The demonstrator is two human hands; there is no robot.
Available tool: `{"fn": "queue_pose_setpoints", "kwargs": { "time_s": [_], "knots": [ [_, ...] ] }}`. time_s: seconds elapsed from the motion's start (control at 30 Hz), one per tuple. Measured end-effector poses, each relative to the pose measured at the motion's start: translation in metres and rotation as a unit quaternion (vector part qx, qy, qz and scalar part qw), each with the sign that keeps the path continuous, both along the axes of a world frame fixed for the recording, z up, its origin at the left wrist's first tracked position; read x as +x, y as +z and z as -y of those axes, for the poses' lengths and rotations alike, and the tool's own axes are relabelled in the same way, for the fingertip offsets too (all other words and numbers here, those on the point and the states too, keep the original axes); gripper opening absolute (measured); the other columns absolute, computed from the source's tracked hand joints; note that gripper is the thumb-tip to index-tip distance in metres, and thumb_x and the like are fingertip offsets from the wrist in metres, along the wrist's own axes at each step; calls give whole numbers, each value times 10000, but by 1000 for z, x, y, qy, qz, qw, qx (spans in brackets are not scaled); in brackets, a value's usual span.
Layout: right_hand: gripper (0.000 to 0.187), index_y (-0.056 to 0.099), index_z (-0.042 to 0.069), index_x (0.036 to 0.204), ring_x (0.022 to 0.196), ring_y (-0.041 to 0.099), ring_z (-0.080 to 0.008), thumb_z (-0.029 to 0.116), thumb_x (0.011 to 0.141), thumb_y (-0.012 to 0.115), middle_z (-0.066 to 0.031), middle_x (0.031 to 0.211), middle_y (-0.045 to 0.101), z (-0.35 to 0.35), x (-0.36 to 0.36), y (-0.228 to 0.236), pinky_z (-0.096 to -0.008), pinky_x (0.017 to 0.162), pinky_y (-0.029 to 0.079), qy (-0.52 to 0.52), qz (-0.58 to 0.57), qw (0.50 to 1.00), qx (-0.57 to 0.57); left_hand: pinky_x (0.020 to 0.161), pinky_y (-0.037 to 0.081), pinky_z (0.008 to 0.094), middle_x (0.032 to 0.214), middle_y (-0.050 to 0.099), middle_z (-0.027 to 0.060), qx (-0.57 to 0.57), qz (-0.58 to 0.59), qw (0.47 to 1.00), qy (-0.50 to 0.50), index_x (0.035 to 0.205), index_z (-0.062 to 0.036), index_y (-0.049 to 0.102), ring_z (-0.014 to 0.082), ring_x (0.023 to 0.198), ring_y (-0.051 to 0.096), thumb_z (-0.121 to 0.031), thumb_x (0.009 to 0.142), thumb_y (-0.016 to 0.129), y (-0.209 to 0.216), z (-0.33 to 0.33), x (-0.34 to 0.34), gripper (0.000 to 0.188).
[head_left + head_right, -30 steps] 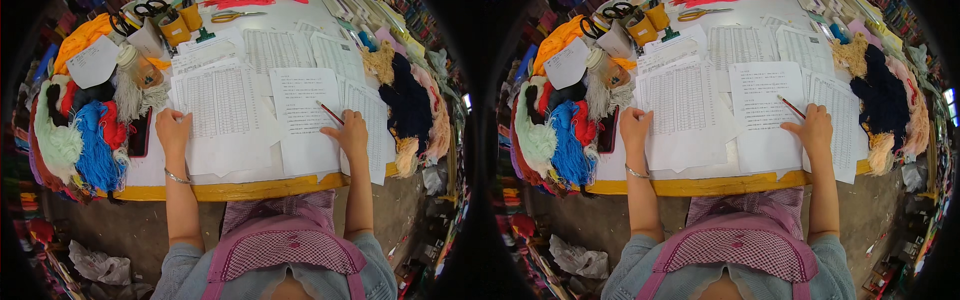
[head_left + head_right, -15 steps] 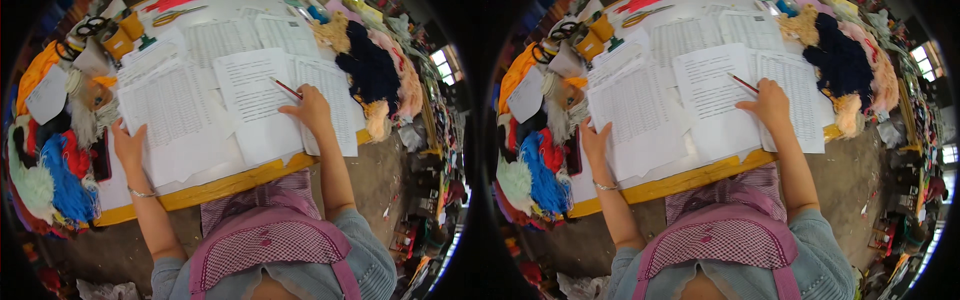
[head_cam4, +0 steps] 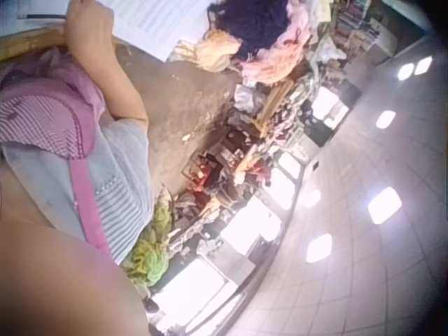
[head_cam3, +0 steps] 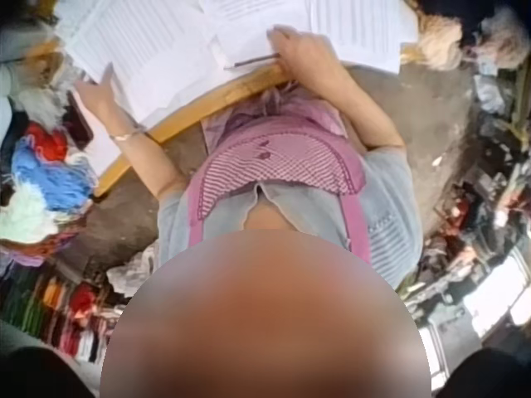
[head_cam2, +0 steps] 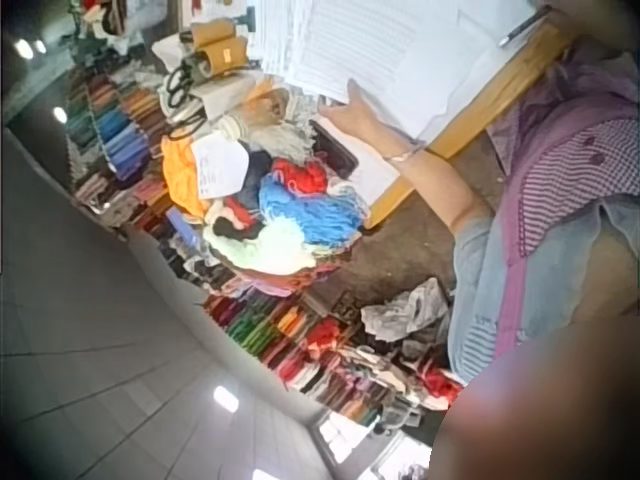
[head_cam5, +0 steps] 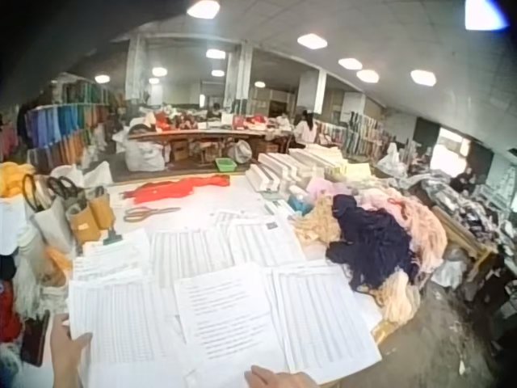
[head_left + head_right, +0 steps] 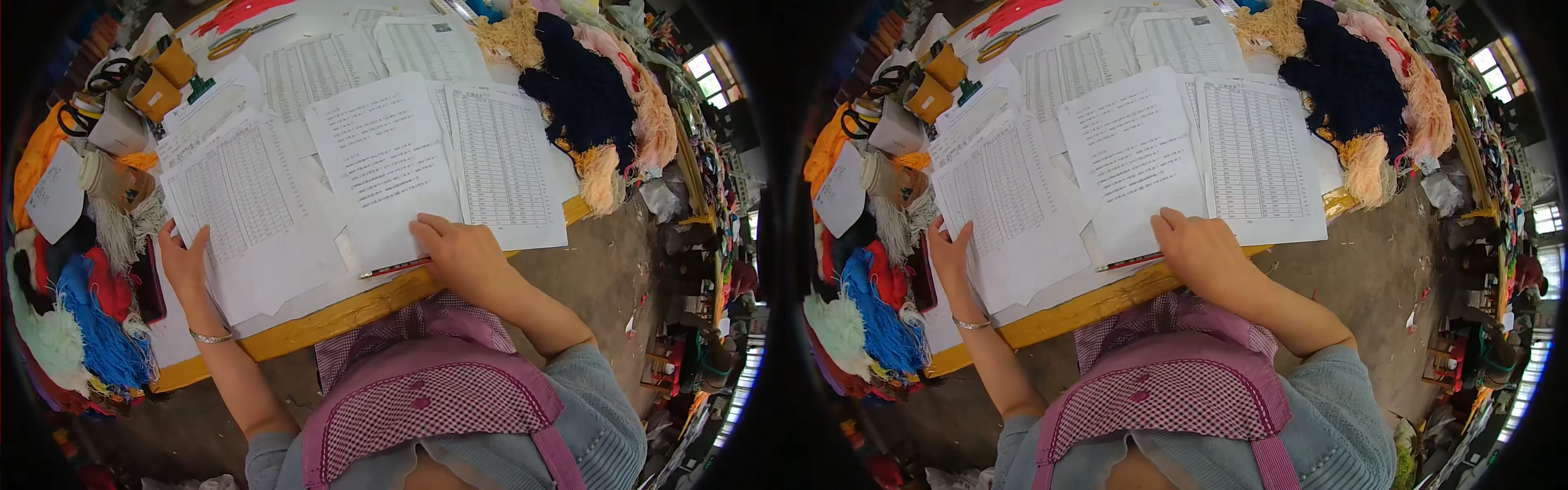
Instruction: Reviewing, sorting, and writing information on several paper documents at a desk.
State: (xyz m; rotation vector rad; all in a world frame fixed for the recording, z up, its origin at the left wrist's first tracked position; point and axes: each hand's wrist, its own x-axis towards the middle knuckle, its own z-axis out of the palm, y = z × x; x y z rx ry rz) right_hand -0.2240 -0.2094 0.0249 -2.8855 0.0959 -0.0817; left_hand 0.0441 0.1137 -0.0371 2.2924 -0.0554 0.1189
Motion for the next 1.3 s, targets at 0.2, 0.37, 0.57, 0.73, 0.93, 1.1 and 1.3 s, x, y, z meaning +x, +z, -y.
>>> {"fn": "queue_pose_setpoints", "kwargs": {
  "time_s": [0.2,0.37,0.57,0.73,0.93,1.1,1.3],
  "knots": [
    [161,570,17,930,718,683,-276,76,794,632,-169,1189,644,0,-1,-3,-373,546,532,21,-37,998,-40,831,498,297,1032,708,161,-2,-7,1000,3,1320,9,465,203,920,675,-179,783,793,0,1,-1,656],
    [97,534,4,749,619,630,-240,31,721,622,-130,845,590,-2,0,-6,-357,483,507,38,46,997,-39,835,494,296,1031,708,156,-24,-6,1000,-2,1323,8,464,202,927,672,-165,791,786,1,0,-2,645],
    [109,545,6,752,640,632,-226,46,707,635,-127,883,613,-4,4,-5,-353,485,512,35,21,997,-72,842,491,295,1029,705,160,-24,-14,1000,-2,1319,11,462,200,936,667,-144,795,781,3,3,-1,633],
    [84,567,6,779,659,641,-224,53,726,612,-125,930,640,-7,6,-3,-355,498,528,46,20,995,-87,841,493,304,1047,686,159,2,17,1000,-12,1304,5,467,210,935,661,-162,758,805,1,-7,1,664],
    [206,612,-21,896,668,641,-201,55,705,620,-151,1102,665,-7,1,-4,-339,504,532,52,24,991,-118,844,496,339,1066,664,154,-40,-28,999,12,1272,-15,503,250,955,648,-167,745,807,15,16,-15,626],
    [341,612,7,1059,727,666,-228,51,721,630,-123,1196,654,-10,-3,-7,-346,563,542,33,-12,992,-124,919,455,410,1128,543,132,164,106,980,49,1161,-22,600,307,1068,531,-306,721,830,15,19,-15,573],
    [341,610,-8,1062,715,664,-228,46,726,619,-144,1192,650,-11,-7,-9,-348,559,543,24,4,991,-128,905,446,409,1074,568,142,176,94,980,12,1041,-15,645,311,1034,532,-387,713,826,14,25,-14,528]
  ]
}}
